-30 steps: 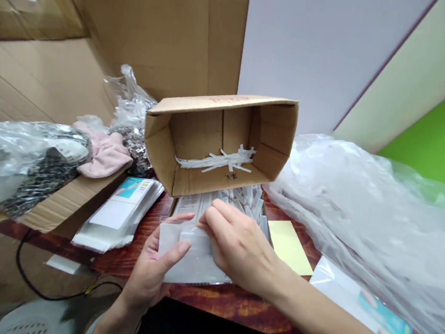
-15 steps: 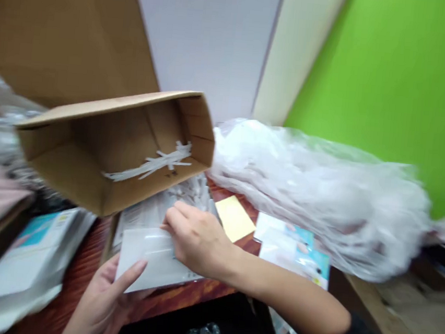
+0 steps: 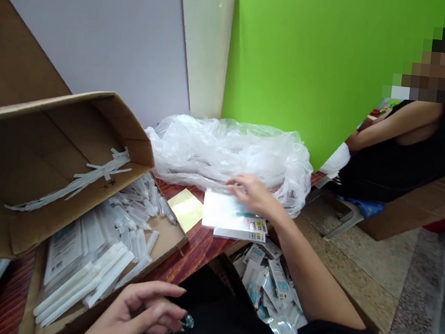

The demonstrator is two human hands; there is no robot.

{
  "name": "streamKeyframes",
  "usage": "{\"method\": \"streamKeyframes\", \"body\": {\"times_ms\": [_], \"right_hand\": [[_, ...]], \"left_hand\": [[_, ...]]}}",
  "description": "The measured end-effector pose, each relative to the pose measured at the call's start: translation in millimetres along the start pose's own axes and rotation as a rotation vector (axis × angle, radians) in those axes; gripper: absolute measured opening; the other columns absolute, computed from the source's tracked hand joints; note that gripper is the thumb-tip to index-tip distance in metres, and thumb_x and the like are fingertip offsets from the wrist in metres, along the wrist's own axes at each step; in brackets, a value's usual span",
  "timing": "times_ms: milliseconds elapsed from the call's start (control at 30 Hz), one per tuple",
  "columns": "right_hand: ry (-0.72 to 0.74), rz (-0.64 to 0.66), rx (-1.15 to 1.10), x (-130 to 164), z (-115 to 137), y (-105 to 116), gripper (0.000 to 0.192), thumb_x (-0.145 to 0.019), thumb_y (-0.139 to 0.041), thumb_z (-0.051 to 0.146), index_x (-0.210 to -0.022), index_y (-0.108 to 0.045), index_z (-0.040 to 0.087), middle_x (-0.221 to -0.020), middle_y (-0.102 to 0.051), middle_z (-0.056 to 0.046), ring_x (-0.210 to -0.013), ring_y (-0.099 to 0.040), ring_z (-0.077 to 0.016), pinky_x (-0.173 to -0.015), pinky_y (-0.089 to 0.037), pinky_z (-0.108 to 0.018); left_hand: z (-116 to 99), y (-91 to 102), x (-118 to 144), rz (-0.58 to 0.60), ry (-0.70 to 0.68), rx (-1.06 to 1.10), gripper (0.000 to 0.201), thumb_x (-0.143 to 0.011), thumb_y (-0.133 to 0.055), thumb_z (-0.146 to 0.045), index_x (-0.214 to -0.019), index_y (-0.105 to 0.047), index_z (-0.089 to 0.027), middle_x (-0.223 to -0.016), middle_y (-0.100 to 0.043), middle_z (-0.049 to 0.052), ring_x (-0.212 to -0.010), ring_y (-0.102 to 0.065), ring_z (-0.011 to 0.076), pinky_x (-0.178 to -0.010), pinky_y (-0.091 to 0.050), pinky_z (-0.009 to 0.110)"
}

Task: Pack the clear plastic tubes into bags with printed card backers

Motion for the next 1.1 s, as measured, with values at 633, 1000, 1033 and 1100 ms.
{"method": "streamKeyframes", "body": {"times_ms": [633,1000,1033,1100], "right_hand": [[-0.526,-0.060,0.136,233,-151,16,0.031,-0.095,-0.055,0.039,-0.106,-0.069,0.014,-0.111,-0.070,-0.011,-0.105,-0.064,-0.0197,-0.100,-0.046,-0.043],[-0.462,-0.195,0.164,245,-132,35,0.027,-0.094,-0.052,0.033,-0.098,-0.073,0.017,-0.102,-0.073,-0.010,-0.093,-0.068,-0.0229,-0.090,-0.052,-0.041],[-0.376,-0.212,0.132,227,-116,30,0.027,-0.095,-0.051,0.033,-0.100,-0.073,0.017,-0.103,-0.072,-0.010,-0.096,-0.067,-0.0225,-0.091,-0.052,-0.040],[-0.182,-0.225,0.047,190,-79,14,0.026,-0.094,-0.052,0.033,-0.105,-0.071,0.018,-0.109,-0.070,-0.009,-0.103,-0.065,-0.0208,-0.095,-0.052,-0.038]], "left_hand": [[75,-146.5,-136,0.385,0.356,-0.226,0.087,-0.065,-0.085,-0.048,-0.138,-0.048,-0.019,-0.136,-0.055,0.020,-0.108,-0.065,0.0315,-0.093,-0.047,0.045],[38,-74.0,-91,0.201,0.097,-0.390,0.056,-0.079,-0.071,-0.051,-0.121,-0.062,-0.015,-0.122,-0.064,0.013,-0.108,-0.060,0.0225,-0.095,-0.041,0.032],[33,-65.9,-81,0.192,0.056,-0.387,0.052,-0.079,-0.072,-0.049,-0.118,-0.064,-0.015,-0.118,-0.066,0.012,-0.107,-0.060,0.0217,-0.094,-0.041,0.030],[30,-47.9,-56,0.229,0.009,-0.437,0.043,-0.083,-0.068,-0.047,-0.114,-0.067,-0.017,-0.103,-0.069,0.008,-0.097,-0.062,0.0199,-0.086,-0.043,0.028]]}}
Point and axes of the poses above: each hand's wrist, its own x-axis away from the middle knuckle, its own y-axis out of the back of the hand, z = x × y, the point moved 4 cm from there along -x, towards the middle knuckle
